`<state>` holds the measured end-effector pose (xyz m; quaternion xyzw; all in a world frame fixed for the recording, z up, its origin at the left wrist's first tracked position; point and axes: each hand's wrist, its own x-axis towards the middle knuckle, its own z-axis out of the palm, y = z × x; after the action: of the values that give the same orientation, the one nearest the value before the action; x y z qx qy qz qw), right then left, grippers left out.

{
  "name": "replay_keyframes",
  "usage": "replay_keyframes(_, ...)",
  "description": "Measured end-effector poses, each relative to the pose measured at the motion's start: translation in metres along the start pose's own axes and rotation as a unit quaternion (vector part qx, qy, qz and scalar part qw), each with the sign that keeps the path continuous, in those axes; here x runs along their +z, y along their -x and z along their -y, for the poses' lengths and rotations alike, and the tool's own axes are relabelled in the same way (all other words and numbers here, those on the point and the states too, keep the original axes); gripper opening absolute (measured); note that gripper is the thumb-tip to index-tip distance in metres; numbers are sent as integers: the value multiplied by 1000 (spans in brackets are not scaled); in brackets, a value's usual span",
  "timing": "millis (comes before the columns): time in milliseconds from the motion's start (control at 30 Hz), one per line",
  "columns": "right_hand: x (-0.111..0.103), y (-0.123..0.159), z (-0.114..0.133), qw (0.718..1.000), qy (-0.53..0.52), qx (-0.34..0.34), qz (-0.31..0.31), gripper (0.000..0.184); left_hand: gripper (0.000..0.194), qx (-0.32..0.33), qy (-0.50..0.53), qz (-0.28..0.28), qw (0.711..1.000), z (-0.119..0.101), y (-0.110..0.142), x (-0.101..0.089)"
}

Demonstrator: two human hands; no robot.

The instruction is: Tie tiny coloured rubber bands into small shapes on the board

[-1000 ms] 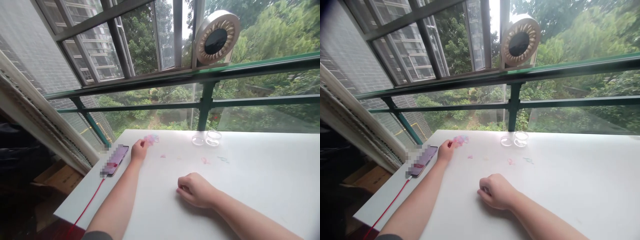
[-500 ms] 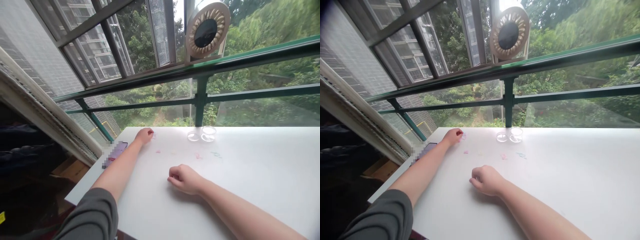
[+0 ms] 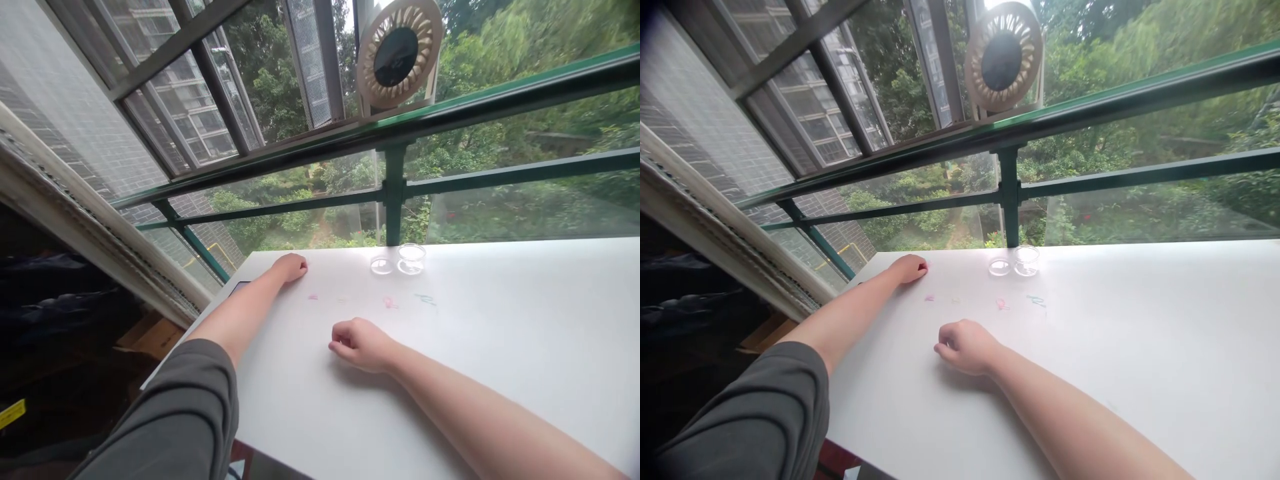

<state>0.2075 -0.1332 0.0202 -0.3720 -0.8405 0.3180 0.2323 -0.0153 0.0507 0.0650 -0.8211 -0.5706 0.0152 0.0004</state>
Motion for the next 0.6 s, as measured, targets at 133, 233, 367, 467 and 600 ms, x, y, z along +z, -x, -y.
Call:
replay_keyframes(133,0,-1,-1,1000,-9,1,-4,16,22,-3,1,-11,1000,1,5,2)
replay_keyframes(233,1,-1,-3,1000,-16,9,-8,17,20,-7,12,-18,1000,2,8,1)
replay_keyframes(367,0,-1,-2,1000,-19,11,-7,17,17,-27,39,-33,998,3,13,0)
replay_keyframes(467,-1,-1,-1,1000,-17,12,-8,17,18,-50,70,-53,995,4,17,-1)
replay_keyframes(600,-1,0,0,1000,-14,13,-3,17,18,-75,120,-102,985,4,21,-5)
